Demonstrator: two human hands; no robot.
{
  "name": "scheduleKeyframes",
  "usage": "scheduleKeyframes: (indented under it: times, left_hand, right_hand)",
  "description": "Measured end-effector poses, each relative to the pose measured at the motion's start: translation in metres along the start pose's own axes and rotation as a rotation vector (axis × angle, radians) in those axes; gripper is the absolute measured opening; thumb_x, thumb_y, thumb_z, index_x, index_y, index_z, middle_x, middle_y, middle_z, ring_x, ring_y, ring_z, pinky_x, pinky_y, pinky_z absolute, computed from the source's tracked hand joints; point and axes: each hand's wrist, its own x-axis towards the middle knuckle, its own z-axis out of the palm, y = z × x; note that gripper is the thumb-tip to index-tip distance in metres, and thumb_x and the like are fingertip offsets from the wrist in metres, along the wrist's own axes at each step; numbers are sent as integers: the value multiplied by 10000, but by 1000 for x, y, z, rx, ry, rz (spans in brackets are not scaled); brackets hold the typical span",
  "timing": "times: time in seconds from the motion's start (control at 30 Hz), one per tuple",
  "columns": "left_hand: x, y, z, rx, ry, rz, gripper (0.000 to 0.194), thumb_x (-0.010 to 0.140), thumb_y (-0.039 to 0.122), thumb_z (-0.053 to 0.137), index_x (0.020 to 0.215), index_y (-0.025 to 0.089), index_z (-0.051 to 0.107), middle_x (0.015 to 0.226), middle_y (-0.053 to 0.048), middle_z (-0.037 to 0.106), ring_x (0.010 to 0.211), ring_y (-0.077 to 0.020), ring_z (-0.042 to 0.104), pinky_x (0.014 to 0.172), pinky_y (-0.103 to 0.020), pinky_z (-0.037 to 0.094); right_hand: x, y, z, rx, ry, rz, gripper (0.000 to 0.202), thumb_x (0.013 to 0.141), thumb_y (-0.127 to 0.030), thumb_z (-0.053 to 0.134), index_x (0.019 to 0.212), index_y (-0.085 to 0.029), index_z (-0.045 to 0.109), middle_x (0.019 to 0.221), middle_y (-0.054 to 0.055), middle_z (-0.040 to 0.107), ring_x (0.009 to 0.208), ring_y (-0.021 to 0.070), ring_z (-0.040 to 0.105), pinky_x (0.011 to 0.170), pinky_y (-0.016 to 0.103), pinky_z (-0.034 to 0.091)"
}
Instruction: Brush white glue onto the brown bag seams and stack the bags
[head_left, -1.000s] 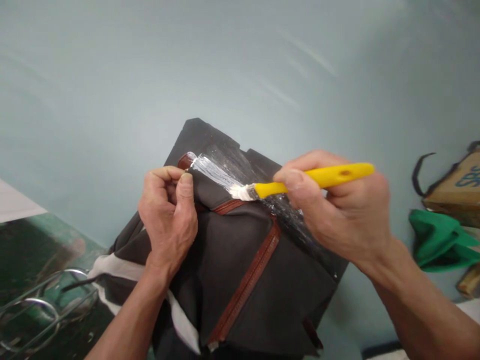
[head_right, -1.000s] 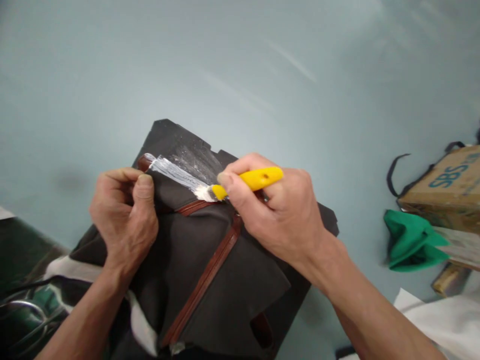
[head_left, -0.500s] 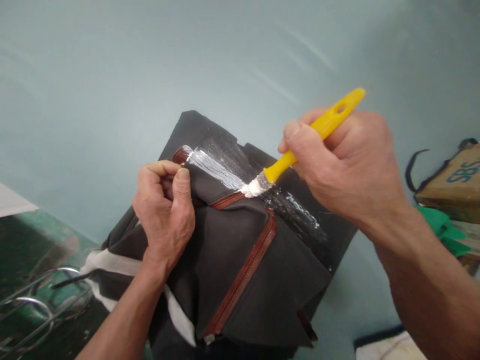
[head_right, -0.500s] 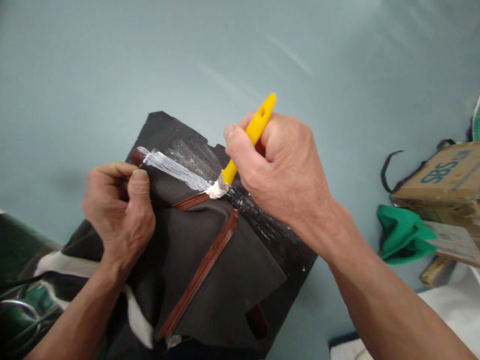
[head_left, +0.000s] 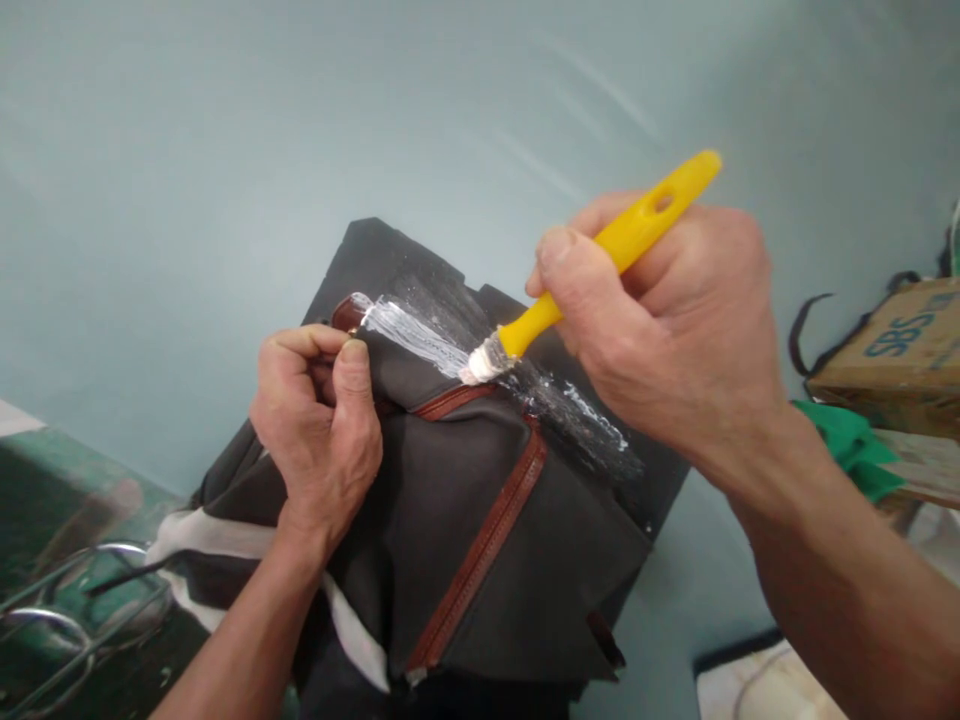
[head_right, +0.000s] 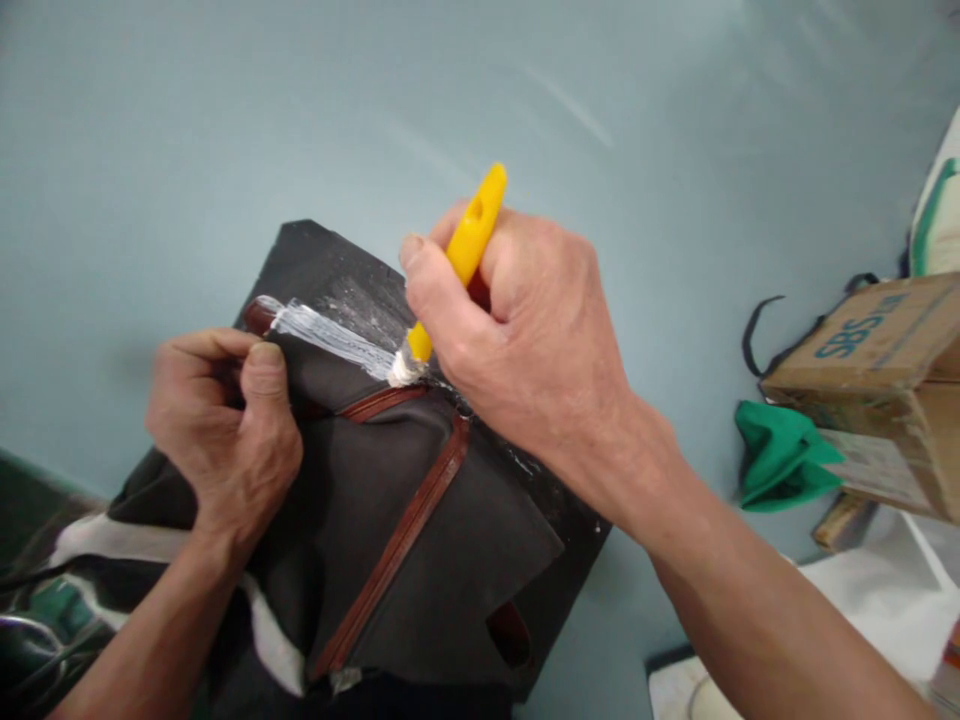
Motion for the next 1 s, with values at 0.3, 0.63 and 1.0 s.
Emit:
scheduleKeyframes:
  times: [0.3,0.63,1.0]
  left_hand:
    - [3,3,3,34,16,1,171,994,402,594,905,256,600,767,17,540,625,-137,480,593,-355,407]
    - [14,10,9,32,-3,-90,171,962,395,574,850,266,580,790,0,522,675,-165,461,646,-383,403]
    - [9,8,10,81,50,-31,132,970,388,581,863,314,560,883,-25,559,769,-225,510,768,-451,421]
  right_hand:
    - [-39,7,-19,-14,-27,39,416,1009,-261,579,598,-201,570,568,-48,552,434,55,407,438,270,284]
    - [-45,8,-19,73,0,70,400,997,-216,570,600,-210,530,589,-47,546,452,64,412,449,252,321]
    - [-29,11,-15,73,-1,138,360,1000,-229,587,642,-204,607,560,-57,501,507,88,434,500,284,312]
